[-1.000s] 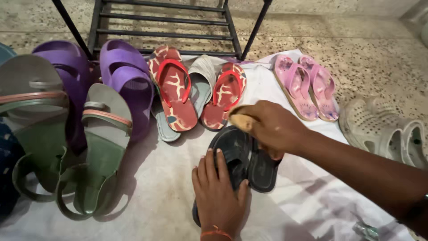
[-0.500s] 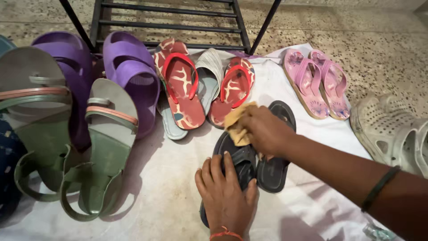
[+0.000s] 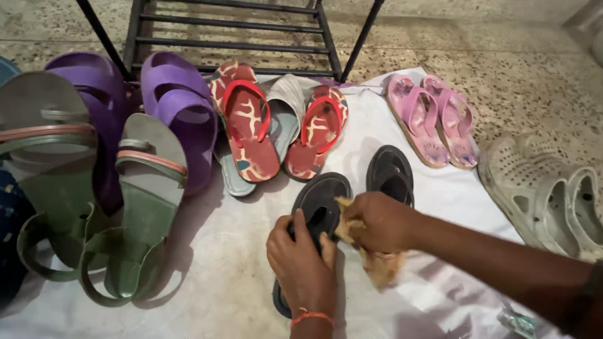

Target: The person wipes a pair of black slip-on shoes with a yellow cloth. They clean the top surface and sides of each shoe while other footwear is arranged nearby on a white cloth.

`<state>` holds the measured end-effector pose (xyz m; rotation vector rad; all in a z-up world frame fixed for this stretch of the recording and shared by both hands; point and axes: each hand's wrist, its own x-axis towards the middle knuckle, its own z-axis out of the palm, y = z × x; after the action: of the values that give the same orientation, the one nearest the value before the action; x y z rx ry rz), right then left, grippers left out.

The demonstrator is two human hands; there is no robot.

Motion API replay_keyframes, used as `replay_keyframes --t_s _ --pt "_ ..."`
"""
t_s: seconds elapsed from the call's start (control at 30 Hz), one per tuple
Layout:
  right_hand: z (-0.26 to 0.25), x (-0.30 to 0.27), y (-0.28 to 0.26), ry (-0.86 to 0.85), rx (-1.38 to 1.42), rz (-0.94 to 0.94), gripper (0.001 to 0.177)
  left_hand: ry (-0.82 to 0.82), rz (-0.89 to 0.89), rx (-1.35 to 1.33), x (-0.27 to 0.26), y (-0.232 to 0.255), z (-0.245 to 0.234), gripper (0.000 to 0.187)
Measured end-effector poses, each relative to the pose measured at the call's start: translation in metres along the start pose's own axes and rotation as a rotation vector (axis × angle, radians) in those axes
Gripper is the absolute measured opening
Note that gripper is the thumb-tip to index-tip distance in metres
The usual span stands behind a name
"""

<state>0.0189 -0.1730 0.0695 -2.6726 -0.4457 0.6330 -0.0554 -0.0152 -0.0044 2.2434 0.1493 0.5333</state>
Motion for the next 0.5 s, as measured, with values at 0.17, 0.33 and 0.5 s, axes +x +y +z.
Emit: replay_keyframes --t_s 0.17,0.33,0.5 --pt "-0.027 -0.001 -0.005 0.263 -0.133 -0.025 0.021 -0.007 -0.122 -0.119 0.002 -0.003 0.003 0.050" --pt "-0.014 -0.004 -0.036 0.172 0.097 0.343 0.036 0.028 -0.142 -0.198 0.003 -0.006 0.006 0.050" --pt "0.019 -0.022 -0.056 0.150 0.102 0.335 0.020 0.042 -0.189 -0.249 0.002 -0.009 0.009 0.049"
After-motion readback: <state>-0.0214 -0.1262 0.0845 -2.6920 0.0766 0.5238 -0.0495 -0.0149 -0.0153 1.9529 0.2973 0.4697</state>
